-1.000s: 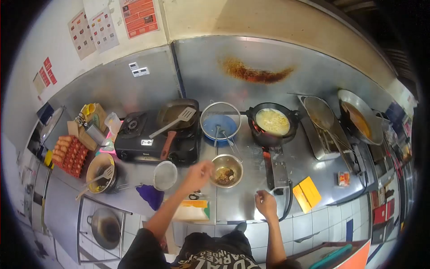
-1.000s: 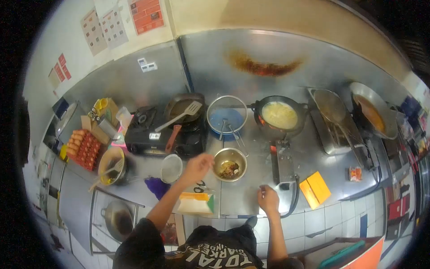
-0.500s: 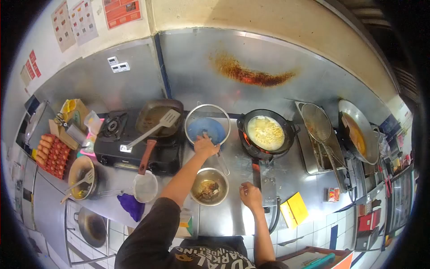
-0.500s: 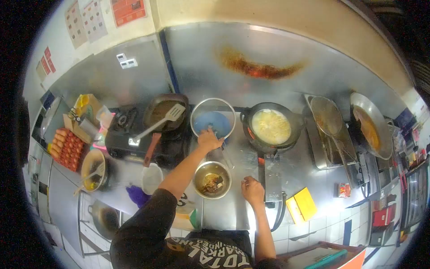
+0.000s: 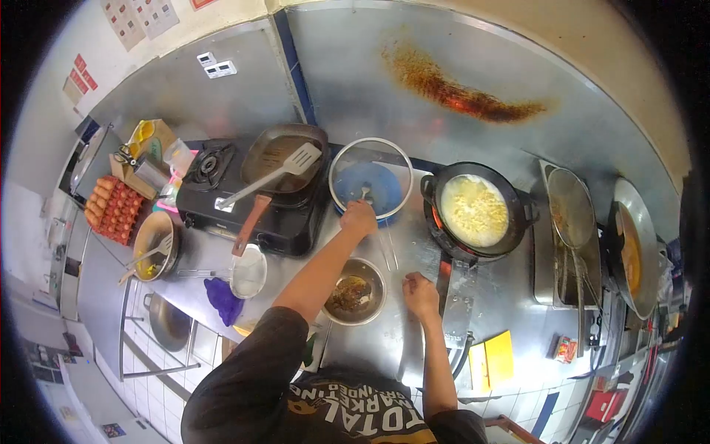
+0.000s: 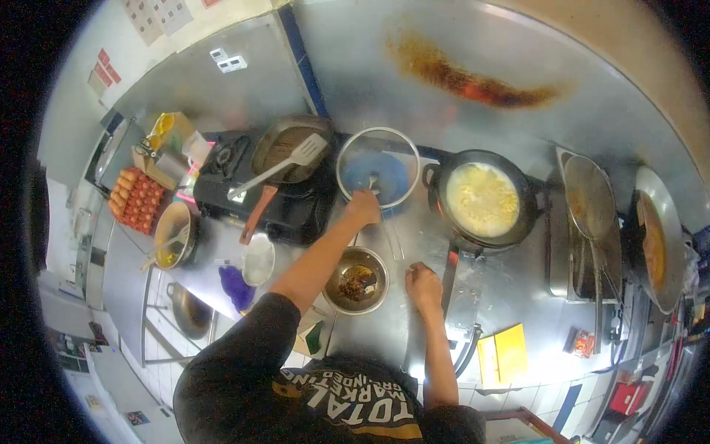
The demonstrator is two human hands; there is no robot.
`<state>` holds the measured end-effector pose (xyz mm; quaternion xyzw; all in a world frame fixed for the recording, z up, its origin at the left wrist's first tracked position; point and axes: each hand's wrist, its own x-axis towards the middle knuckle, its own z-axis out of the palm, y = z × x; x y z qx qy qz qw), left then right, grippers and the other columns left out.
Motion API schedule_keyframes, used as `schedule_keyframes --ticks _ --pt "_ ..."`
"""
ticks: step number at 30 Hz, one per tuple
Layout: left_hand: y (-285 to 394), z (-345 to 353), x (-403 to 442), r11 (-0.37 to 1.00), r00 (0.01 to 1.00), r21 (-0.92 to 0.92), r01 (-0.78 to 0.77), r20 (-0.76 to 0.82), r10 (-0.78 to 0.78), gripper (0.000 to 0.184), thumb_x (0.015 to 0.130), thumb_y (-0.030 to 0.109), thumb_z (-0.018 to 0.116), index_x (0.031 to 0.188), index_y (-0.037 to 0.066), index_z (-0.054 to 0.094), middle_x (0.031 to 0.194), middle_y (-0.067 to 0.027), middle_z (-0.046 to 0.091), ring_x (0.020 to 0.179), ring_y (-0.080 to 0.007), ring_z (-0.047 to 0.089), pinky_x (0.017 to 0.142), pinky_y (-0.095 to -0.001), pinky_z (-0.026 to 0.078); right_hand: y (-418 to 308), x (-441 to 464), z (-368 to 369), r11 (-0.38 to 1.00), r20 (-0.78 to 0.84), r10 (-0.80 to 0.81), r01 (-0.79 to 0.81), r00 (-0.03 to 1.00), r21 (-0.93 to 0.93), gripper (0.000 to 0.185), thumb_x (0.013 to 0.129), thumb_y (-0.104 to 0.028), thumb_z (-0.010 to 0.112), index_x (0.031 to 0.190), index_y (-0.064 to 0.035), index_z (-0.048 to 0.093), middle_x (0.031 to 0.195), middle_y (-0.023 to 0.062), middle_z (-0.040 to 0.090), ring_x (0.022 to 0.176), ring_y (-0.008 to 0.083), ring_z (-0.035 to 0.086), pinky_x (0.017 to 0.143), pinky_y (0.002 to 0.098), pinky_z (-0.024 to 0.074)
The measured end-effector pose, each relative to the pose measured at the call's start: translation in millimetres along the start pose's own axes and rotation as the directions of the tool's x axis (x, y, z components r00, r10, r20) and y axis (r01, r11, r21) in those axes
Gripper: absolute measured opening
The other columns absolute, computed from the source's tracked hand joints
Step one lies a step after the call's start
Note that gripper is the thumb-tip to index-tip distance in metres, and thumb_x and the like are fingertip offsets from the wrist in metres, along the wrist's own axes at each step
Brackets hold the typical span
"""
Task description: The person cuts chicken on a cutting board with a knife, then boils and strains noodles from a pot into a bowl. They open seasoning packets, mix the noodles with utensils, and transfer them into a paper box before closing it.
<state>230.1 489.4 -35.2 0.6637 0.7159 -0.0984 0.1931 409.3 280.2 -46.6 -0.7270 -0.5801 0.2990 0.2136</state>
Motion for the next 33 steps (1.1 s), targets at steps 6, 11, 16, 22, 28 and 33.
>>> schedule_keyframes --ticks 6,11,16,22,28,33 --pt "-24.0 31.1 18.6 0.997 0.985 0.036 -0.067 -0.156 0.072 0.055 0.084 0.013 0.062 0.132 -0.009 0.049 0.124 -0.0288 0.059 0.107 -0.0412 0.067 0.089 -0.0427 0.058 -17.4 76.8 48.4 0.990 -0.152 -0.130 0.121 0.980 -0.066 0.044 0.086 -0.028 0.068 0.124 -0.0059 0.062 0.119 0.0233 0.067 0.110 0.0399 0.065 0.093 0.0478 0.0516" --pt "-45.9 -15.2 -12.5 0.976 0.960 -0.129 -0.173 -0.244 0.138 0.029 0.085 0.014 0.062 0.102 -0.008 0.065 0.101 -0.0298 0.068 0.096 -0.0401 0.071 0.086 -0.0430 0.058 -43.8 97.7 46.0 0.995 -0.010 -0.051 0.050 0.999 -0.082 0.048 0.085 -0.033 0.070 0.123 -0.0033 0.061 0.120 0.0246 0.066 0.111 0.0402 0.064 0.094 0.0482 0.0518" --pt "-50.7 -29.1 -7.2 0.800 0.820 -0.336 -0.498 -0.482 0.308 0.019 0.094 0.011 0.051 0.096 -0.003 0.064 0.081 -0.0244 0.065 0.081 -0.0424 0.066 0.073 -0.0478 0.052 -41.9 103.0 54.5 0.994 0.117 0.054 -0.042 0.992 -0.102 0.045 0.084 -0.036 0.072 0.114 -0.0027 0.063 0.112 0.0239 0.069 0.106 0.0400 0.066 0.091 0.0478 0.0533" --pt "25.1 -106.5 -62.5 0.509 0.704 -0.488 -0.709 -0.531 0.472 0.021 0.101 0.016 0.049 0.093 0.000 0.060 0.065 -0.0147 0.052 0.061 -0.0280 0.052 0.062 -0.0398 0.042 -29.5 111.7 77.0 0.997 0.128 -0.040 0.030 0.991 0.077 0.037 0.081 -0.031 0.072 0.103 -0.0019 0.064 0.097 0.0226 0.072 0.094 0.0404 0.069 0.084 0.0469 0.0561" --pt "25.2 -120.1 -85.1 0.294 0.878 -0.871 -0.394 -0.261 0.402 0.024 0.106 0.022 0.046 0.100 0.003 0.060 0.067 0.0048 0.042 0.051 -0.0051 0.037 0.044 -0.0241 0.028 -37.7 113.4 78.3 0.807 0.182 0.080 -0.171 0.980 0.565 0.029 0.082 -0.018 0.067 0.103 -0.0001 0.061 0.087 0.0185 0.073 0.077 0.0320 0.072 0.071 0.0404 0.0580" --pt "-3.4 -129.1 -103.2 0.084 0.886 -0.983 -0.160 -0.105 0.452 0.019 0.107 0.021 0.045 0.105 0.006 0.056 0.066 0.0047 0.037 0.050 -0.0052 0.032 0.043 -0.0240 0.026 -23.3 115.2 104.8 0.943 -0.106 -0.106 0.133 0.989 0.304 0.027 0.085 -0.016 0.065 0.106 -0.0003 0.056 0.078 0.0147 0.070 0.061 0.0244 0.070 0.060 0.0360 0.0574"
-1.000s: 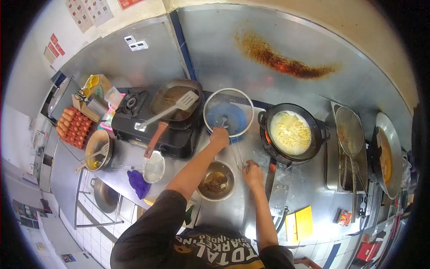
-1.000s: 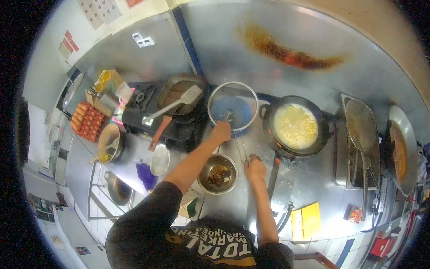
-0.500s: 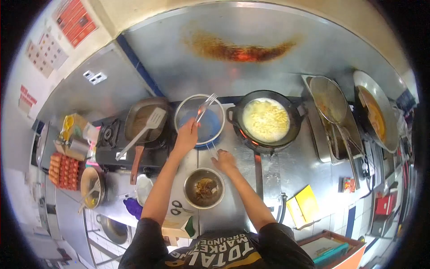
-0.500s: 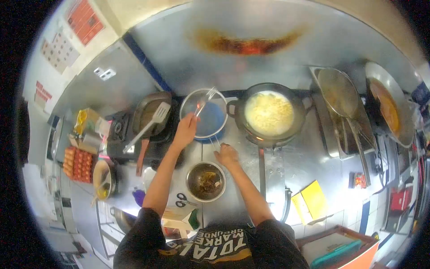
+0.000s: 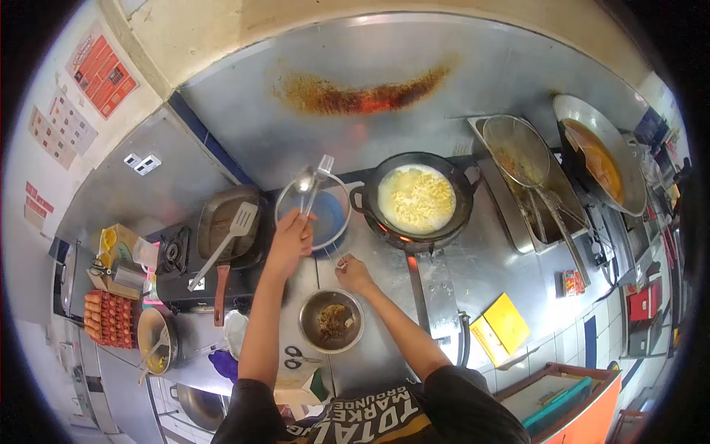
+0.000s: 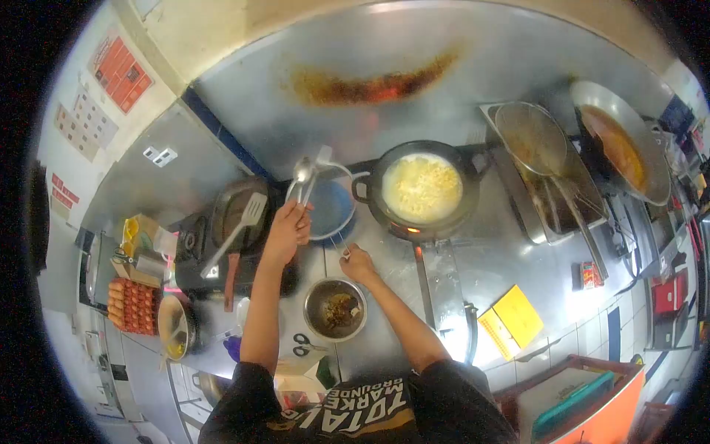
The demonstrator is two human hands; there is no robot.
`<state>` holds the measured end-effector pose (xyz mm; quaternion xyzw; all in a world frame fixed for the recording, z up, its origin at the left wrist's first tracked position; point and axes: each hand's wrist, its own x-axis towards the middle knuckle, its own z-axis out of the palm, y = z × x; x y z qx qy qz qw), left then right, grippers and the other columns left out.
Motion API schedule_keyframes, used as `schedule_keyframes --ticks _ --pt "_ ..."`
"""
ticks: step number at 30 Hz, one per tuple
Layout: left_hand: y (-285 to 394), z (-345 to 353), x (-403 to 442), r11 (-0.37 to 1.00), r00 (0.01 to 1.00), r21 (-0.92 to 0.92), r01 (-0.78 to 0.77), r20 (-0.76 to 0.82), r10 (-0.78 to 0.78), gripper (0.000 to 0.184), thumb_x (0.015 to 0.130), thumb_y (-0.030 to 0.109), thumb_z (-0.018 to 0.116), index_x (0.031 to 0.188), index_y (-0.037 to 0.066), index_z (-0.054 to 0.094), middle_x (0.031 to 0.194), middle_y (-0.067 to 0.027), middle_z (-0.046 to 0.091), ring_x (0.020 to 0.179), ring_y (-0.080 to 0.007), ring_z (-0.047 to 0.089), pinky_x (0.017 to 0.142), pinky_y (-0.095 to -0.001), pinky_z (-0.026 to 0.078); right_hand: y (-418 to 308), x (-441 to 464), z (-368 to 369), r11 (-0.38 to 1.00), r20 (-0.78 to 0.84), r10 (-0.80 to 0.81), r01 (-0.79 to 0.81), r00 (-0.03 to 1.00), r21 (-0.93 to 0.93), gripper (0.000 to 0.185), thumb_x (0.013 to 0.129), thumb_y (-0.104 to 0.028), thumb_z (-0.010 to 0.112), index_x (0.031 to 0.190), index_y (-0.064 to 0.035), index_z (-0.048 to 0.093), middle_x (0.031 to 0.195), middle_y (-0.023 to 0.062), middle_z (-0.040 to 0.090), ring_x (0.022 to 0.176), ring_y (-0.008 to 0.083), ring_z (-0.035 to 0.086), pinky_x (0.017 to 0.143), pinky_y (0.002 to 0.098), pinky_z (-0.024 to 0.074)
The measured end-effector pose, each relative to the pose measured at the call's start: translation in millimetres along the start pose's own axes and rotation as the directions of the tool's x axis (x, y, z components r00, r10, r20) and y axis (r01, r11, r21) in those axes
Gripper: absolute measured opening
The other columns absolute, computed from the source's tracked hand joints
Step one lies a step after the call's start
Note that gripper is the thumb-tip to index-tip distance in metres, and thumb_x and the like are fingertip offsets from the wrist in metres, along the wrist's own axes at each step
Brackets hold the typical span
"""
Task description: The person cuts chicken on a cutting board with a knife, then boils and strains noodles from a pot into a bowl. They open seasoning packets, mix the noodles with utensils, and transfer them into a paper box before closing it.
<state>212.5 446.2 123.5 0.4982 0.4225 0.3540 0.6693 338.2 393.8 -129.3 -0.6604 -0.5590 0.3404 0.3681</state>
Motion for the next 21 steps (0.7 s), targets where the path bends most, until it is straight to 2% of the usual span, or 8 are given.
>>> schedule_keyframes --ticks 1,3,4,6,9,16,19,21 --pt "-0.4 0.5 -4.8 0.999 1.000 -0.044 0.028 -0.008 -0.028 0.019 0.107 0.023 0.045 0.106 0.006 0.055 0.066 0.0052 0.035 0.050 -0.0052 0.030 0.044 -0.0235 0.025 -9.7 -5.6 -6.4 1.000 -0.001 0.012 -0.012 1.000 -0.001 0.027 0.085 -0.016 0.065 0.106 -0.0003 0.056 0.078 0.0147 0.070 0.061 0.0244 0.070 0.060 0.0360 0.0574" --pt "0.2 4.0 -12.5 0.997 0.999 -0.074 0.030 -0.010 -0.031 0.019 0.107 0.023 0.045 0.105 0.006 0.055 0.066 0.0054 0.035 0.050 -0.0054 0.030 0.044 -0.0237 0.025 -25.7 -3.3 -17.2 0.883 0.179 0.320 -0.362 0.930 0.300 0.025 0.087 -0.018 0.065 0.103 -0.0003 0.057 0.077 0.0162 0.069 0.070 0.0301 0.071 0.066 0.0401 0.0561" --pt "1.5 5.2 -15.5 0.994 1.000 -0.107 0.026 -0.011 -0.027 0.019 0.107 0.023 0.046 0.106 0.006 0.055 0.066 0.0054 0.035 0.050 -0.0049 0.030 0.044 -0.0233 0.024 -28.6 -2.0 -18.7 0.885 0.173 0.315 -0.354 0.933 0.301 0.025 0.087 -0.018 0.065 0.103 -0.0003 0.057 0.077 0.0162 0.069 0.070 0.0301 0.071 0.066 0.0401 0.0561" --pt "7.7 5.8 -22.4 0.991 1.000 -0.136 0.013 -0.011 -0.015 0.019 0.107 0.024 0.047 0.107 0.006 0.055 0.066 0.0054 0.036 0.049 -0.0043 0.030 0.044 -0.0229 0.023 -40.3 -5.4 -21.8 0.976 -0.043 0.048 -0.038 0.998 0.217 0.024 0.089 -0.017 0.064 0.104 -0.0006 0.056 0.077 0.0189 0.069 0.072 0.0346 0.070 0.068 0.0430 0.0539" --pt "21.9 5.6 -35.0 0.990 0.999 -0.135 -0.042 -0.011 0.041 0.019 0.107 0.024 0.046 0.105 0.007 0.056 0.066 0.0056 0.034 0.050 -0.0046 0.030 0.044 -0.0221 0.023 -60.3 -22.6 -33.4 0.969 -0.094 -0.036 0.057 0.995 0.241 0.019 0.091 -0.015 0.061 0.104 -0.0013 0.055 0.074 0.0191 0.067 0.067 0.0350 0.069 0.064 0.0441 0.0518" --pt "74.9 22.7 -90.3 0.950 0.975 -0.222 -0.220 -0.076 0.208 0.021 0.107 0.025 0.049 0.106 0.006 0.057 0.067 0.0061 0.033 0.049 -0.0028 0.028 0.043 -0.0214 0.019 -128.1 -87.1 -98.5 0.979 -0.077 -0.077 0.090 0.994 0.180 0.014 0.093 -0.012 0.059 0.104 -0.0028 0.056 0.066 0.0162 0.064 0.064 0.0337 0.067 0.060 0.0453 0.0488" --pt "86.2 23.3 -102.2 0.919 0.963 -0.298 -0.260 -0.009 0.270 0.021 0.107 0.024 0.048 0.106 0.006 0.057 0.067 0.0061 0.033 0.048 -0.0024 0.027 0.043 -0.0207 0.019 -137.5 -110.5 -134.8 0.978 -0.054 0.028 -0.016 0.998 0.206 0.017 0.094 -0.013 0.059 0.107 -0.0027 0.056 0.065 0.0158 0.062 0.060 0.0314 0.065 0.058 0.0433 0.0476" --pt "86.2 26.6 -99.6 0.910 0.961 -0.322 -0.262 0.004 0.278 0.021 0.106 0.024 0.048 0.106 0.005 0.057 0.067 0.0061 0.034 0.048 -0.0023 0.027 0.043 -0.0202 0.019 -133.6 -120.9 -149.6 0.985 -0.145 -0.058 0.080 0.988 0.151 0.019 0.094 -0.013 0.060 0.109 -0.0025 0.055 0.064 0.0153 0.061 0.057 0.0293 0.062 0.057 0.0416 0.0461"
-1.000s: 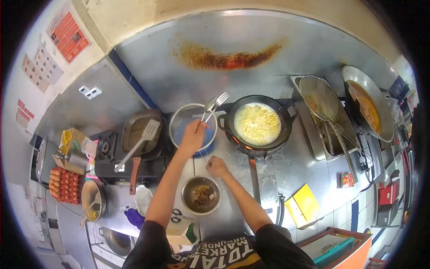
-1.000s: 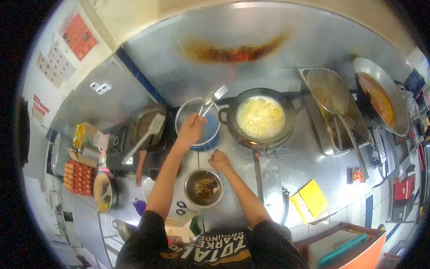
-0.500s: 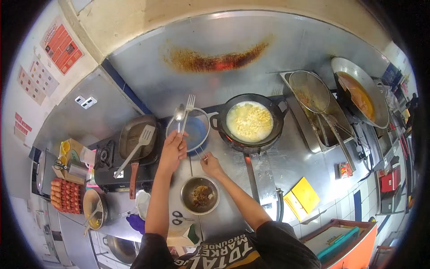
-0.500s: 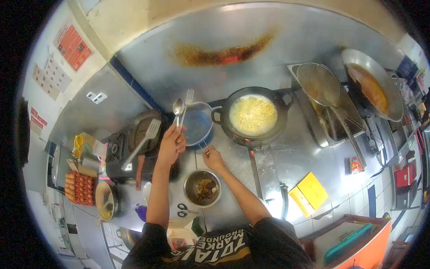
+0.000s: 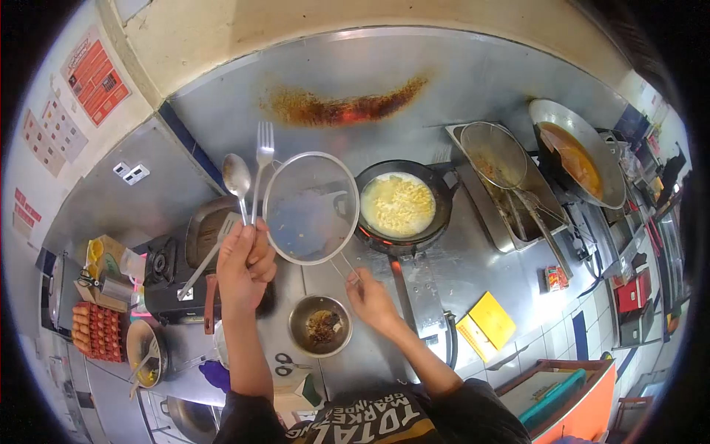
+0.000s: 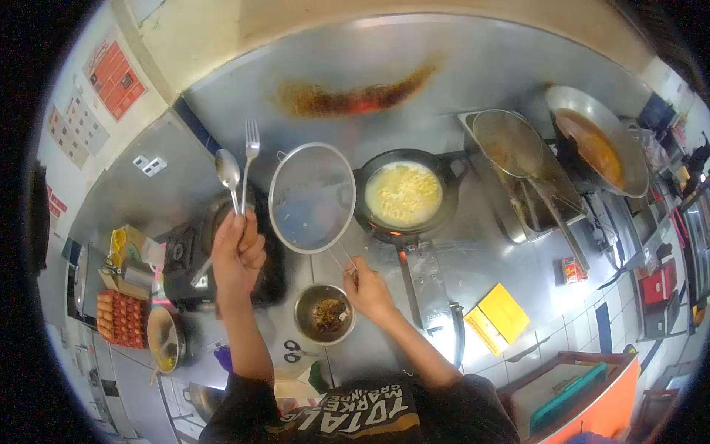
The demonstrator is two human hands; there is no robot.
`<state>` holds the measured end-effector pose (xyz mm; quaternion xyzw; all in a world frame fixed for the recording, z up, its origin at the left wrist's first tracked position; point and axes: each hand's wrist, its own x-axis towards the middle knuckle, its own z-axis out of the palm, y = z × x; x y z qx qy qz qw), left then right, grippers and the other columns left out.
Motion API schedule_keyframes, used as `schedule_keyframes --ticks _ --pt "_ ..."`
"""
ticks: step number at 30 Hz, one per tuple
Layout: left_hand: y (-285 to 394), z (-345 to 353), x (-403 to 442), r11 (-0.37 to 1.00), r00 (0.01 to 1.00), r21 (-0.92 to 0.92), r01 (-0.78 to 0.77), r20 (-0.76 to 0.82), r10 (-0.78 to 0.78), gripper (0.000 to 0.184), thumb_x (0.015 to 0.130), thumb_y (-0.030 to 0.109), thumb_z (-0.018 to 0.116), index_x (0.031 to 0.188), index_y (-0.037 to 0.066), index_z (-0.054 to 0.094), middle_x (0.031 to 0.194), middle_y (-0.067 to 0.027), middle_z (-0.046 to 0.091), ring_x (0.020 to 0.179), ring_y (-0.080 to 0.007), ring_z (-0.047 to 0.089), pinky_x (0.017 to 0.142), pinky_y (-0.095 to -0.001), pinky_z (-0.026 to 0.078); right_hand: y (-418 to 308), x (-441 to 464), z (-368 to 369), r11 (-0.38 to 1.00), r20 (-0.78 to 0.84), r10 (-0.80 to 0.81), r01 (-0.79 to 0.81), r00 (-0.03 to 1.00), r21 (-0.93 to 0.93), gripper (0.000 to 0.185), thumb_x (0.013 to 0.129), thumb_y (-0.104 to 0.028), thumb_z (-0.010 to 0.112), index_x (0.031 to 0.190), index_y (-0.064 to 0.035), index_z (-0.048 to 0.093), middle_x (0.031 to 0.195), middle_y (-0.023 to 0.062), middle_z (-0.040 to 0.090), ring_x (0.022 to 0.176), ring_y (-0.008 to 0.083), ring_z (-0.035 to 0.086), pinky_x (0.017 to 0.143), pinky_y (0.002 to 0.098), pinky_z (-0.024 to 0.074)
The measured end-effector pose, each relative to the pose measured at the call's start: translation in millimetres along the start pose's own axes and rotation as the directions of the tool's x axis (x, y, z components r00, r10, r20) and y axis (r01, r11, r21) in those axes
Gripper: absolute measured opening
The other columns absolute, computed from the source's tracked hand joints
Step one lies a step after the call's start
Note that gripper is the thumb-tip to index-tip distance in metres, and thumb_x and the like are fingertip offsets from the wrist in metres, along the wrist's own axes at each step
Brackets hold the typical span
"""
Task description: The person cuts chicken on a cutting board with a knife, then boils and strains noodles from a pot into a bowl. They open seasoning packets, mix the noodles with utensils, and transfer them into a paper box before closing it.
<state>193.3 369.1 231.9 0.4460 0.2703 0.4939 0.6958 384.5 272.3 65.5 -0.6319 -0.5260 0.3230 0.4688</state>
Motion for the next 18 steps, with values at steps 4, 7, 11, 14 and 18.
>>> schedule_keyframes --ticks 4,7,11,14,18 --pt "-10.7 2.2 5.2 0.997 0.999 -0.072 -0.024 -0.029 0.022 0.020 0.106 0.023 0.048 0.107 0.006 0.057 0.067 0.0056 0.034 0.048 -0.0026 0.027 0.043 -0.0200 0.019 -6.8 -1.8 -15.7 0.998 0.002 0.061 -0.061 0.998 0.002 0.018 0.093 -0.011 0.060 0.108 -0.0033 0.055 0.067 0.0188 0.064 0.060 0.0384 0.065 0.060 0.0472 0.0498" --pt "-25.9 -11.5 11.7 0.998 0.994 0.000 -0.058 -0.093 0.058 0.019 0.106 0.023 0.048 0.107 0.006 0.058 0.067 0.0052 0.035 0.049 -0.0026 0.028 0.044 -0.0201 0.020 6.1 10.1 4.2 0.999 0.019 0.041 -0.040 0.999 -0.017 0.019 0.093 -0.012 0.060 0.108 -0.0032 0.055 0.066 0.0185 0.064 0.061 0.0389 0.065 0.060 0.0472 0.0502" --pt "-57.3 -59.6 18.1 0.923 0.975 0.384 -0.002 -0.205 0.087 0.019 0.106 0.022 0.048 0.104 0.006 0.059 0.071 0.0020 0.044 0.051 -0.0062 0.036 0.047 -0.0234 0.030 29.9 30.0 45.4 0.997 0.031 0.011 -0.008 0.999 -0.076 0.020 0.093 -0.016 0.059 0.109 -0.0035 0.055 0.067 0.0183 0.066 0.064 0.0403 0.066 0.063 0.0491 0.0510" --pt "-120.1 -140.1 31.6 0.376 0.907 0.901 -0.218 0.044 0.419 0.020 0.103 0.017 0.048 0.102 0.000 0.058 0.080 -0.0132 0.063 0.064 -0.0276 0.061 0.062 -0.0392 0.049 42.3 36.1 69.8 0.989 0.079 0.053 -0.041 0.996 -0.143 0.022 0.093 -0.020 0.060 0.108 -0.0043 0.056 0.069 0.0191 0.067 0.068 0.0413 0.067 0.066 0.0499 0.0517" --pt "-165.3 -166.4 38.9 0.196 0.978 0.975 0.103 -0.134 0.157 0.016 0.092 0.009 0.054 0.103 -0.002 0.055 0.101 -0.0289 0.066 0.100 -0.0480 0.062 0.083 -0.0546 0.049 110.7 58.1 112.3 0.987 -0.006 -0.003 0.002 1.000 -0.161 0.020 0.090 -0.018 0.063 0.105 -0.0041 0.061 0.067 0.0173 0.065 0.066 0.0375 0.067 0.065 0.0459 0.0510"
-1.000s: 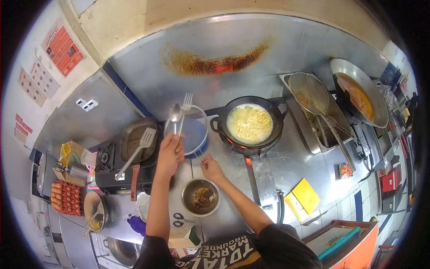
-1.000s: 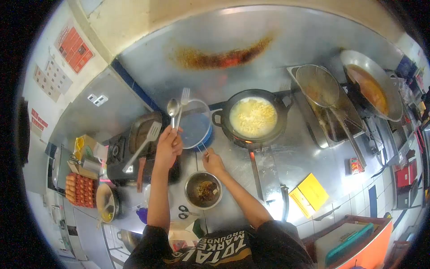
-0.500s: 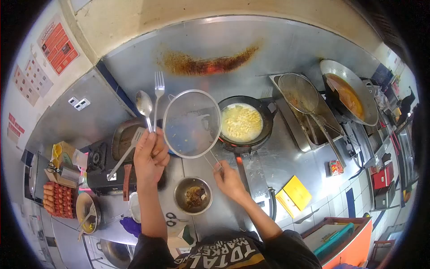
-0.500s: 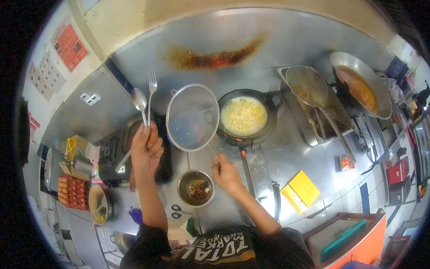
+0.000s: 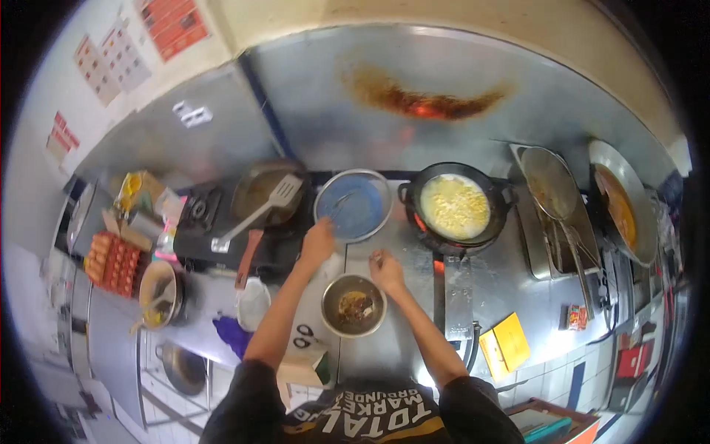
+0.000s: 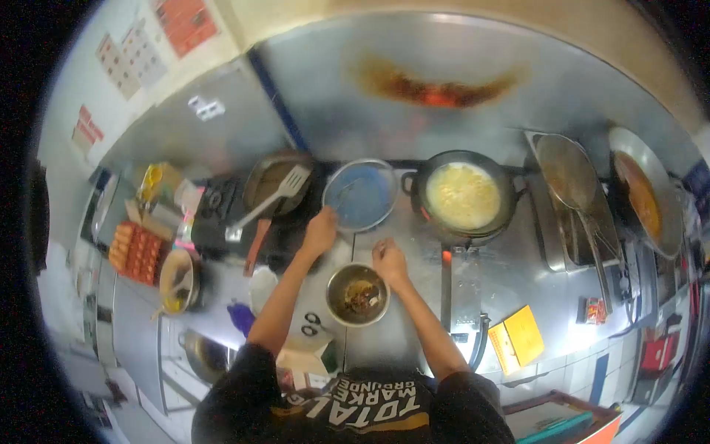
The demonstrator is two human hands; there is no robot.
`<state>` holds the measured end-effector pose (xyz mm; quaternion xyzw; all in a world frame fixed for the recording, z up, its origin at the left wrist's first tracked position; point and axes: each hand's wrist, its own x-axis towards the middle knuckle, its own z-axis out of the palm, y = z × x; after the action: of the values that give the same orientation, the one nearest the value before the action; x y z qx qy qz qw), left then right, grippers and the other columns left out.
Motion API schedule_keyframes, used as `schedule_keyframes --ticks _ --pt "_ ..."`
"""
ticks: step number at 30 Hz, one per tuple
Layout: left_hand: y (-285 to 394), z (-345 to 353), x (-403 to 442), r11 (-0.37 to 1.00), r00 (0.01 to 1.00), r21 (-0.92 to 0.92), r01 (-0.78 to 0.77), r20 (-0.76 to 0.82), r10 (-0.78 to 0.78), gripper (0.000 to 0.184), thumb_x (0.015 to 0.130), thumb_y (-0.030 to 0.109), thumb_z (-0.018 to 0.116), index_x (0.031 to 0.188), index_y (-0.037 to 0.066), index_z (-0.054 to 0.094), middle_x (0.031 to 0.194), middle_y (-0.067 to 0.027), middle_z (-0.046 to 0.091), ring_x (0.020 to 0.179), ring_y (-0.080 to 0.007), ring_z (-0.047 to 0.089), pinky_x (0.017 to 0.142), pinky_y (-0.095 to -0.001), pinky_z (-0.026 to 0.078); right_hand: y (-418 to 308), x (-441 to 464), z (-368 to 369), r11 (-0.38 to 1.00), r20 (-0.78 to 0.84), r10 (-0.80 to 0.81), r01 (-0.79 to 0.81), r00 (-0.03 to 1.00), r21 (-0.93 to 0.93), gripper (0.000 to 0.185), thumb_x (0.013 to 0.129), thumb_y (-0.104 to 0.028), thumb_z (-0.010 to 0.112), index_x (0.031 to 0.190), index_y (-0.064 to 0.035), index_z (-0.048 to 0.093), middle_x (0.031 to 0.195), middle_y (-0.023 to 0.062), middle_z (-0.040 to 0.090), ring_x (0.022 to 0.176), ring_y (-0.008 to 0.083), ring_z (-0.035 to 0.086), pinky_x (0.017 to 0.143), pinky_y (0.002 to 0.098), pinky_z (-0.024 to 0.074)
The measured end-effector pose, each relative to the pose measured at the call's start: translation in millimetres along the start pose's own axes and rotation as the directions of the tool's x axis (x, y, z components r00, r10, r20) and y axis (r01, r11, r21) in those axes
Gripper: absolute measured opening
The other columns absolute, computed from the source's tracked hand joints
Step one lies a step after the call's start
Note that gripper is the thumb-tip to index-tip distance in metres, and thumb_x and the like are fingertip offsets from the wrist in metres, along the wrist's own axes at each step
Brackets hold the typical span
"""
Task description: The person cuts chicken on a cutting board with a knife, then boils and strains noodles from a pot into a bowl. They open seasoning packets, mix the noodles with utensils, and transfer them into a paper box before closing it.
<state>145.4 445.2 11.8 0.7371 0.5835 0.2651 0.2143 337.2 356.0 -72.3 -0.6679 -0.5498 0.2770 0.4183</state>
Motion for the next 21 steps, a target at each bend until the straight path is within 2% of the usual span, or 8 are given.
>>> schedule_keyframes --ticks 4,6,8,12,15,16,17,21 --pt "-42.1 40.3 15.1 0.970 0.993 0.238 -0.047 0.115 0.020 0.030 0.081 0.008 0.064 0.108 -0.001 0.055 0.108 -0.0274 0.065 0.101 -0.0441 0.065 0.087 -0.0515 0.053 31.7 22.5 1.4 0.999 0.155 0.021 -0.015 0.988 -0.038 0.030 0.089 -0.021 0.063 0.112 -0.0022 0.064 0.075 0.0183 0.068 0.073 0.0371 0.069 0.070 0.0468 0.0530" --pt "-47.9 50.4 21.7 0.953 0.987 0.301 -0.033 0.158 -0.016 0.031 0.081 0.008 0.063 0.109 -0.003 0.058 0.112 -0.0260 0.064 0.104 -0.0408 0.066 0.087 -0.0489 0.055 59.5 26.3 4.1 0.951 0.039 -0.152 0.157 0.988 -0.266 0.039 0.089 -0.022 0.065 0.120 0.0007 0.062 0.086 0.0209 0.069 0.080 0.0374 0.069 0.075 0.0457 0.0538" --pt "-56.4 64.4 25.2 0.936 0.990 0.348 -0.042 0.141 -0.007 0.028 0.083 0.009 0.061 0.108 -0.003 0.061 0.112 -0.0244 0.064 0.103 -0.0378 0.067 0.086 -0.0482 0.056 22.0 14.7 -25.3 0.879 0.099 -0.064 0.103 0.993 -0.466 0.042 0.089 -0.022 0.065 0.122 0.0029 0.061 0.099 0.0229 0.069 0.089 0.0385 0.069 0.081 0.0452 0.0537" --pt "-48.5 50.7 11.8 0.844 0.994 0.529 -0.089 0.098 0.043 0.025 0.085 0.008 0.059 0.108 0.000 0.064 0.109 -0.0217 0.066 0.100 -0.0338 0.068 0.083 -0.0475 0.057 -16.1 -37.1 -74.5 0.918 0.066 -0.132 0.147 0.989 -0.369 0.034 0.091 -0.018 0.065 0.118 0.0025 0.063 0.107 0.0225 0.069 0.095 0.0349 0.070 0.085 0.0421 0.0551" --pt "-53.9 2.9 -31.6 0.918 0.968 0.305 -0.251 0.071 0.241 0.023 0.087 0.013 0.057 0.104 -0.001 0.064 0.100 -0.0223 0.066 0.098 -0.0367 0.067 0.083 -0.0479 0.057 -30.0 -98.0 -126.8 0.966 -0.024 0.034 -0.039 0.999 -0.255 0.028 0.091 -0.016 0.065 0.112 0.0017 0.066 0.101 0.0205 0.072 0.090 0.0309 0.072 0.080 0.0402 0.0573" --pt "-50.1 -22.4 -54.7 0.904 0.936 0.367 -0.218 0.341 0.087 0.017 0.080 0.011 0.063 0.094 0.002 0.068 0.094 -0.0212 0.068 0.091 -0.0387 0.068 0.079 -0.0485 0.056 -26.5 -120.5 -152.6 0.963 -0.113 0.125 -0.148 0.986 -0.227 0.024 0.091 -0.014 0.065 0.110 0.0012 0.067 0.095 0.0184 0.073 0.086 0.0276 0.073 0.076 0.0385 0.0582" --pt "-59.9 -33.1 -77.0 0.884 0.927 0.411 -0.224 0.370 0.063 0.015 0.080 0.013 0.064 0.090 0.002 0.068 0.091 -0.0220 0.068 0.086 -0.0403 0.068 0.078 -0.0504 0.056 -7.2 -141.4 -180.2 0.947 -0.237 0.185 -0.237 0.954 -0.215 0.021 0.091 -0.013 0.065 0.106 0.0000 0.069 0.092 0.0151 0.073 0.082 0.0246 0.072 0.073 0.0355 0.0579" --pt "-73.4 -73.1 -144.7 0.870 0.583 0.228 -0.437 0.808 0.081 0.027 0.082 0.021 0.070 0.102 0.004 0.066 0.102 -0.0180 0.063 0.104 -0.0370 0.063 0.087 -0.0483 0.054 137.2 -228.5 -327.5 0.830 -0.660 0.223 -0.495 0.717 -0.257 0.022 0.093 -0.015 0.061 0.106 0.0004 0.069 0.088 0.0127 0.073 0.076 0.0216 0.070 0.070 0.0341 0.0564"
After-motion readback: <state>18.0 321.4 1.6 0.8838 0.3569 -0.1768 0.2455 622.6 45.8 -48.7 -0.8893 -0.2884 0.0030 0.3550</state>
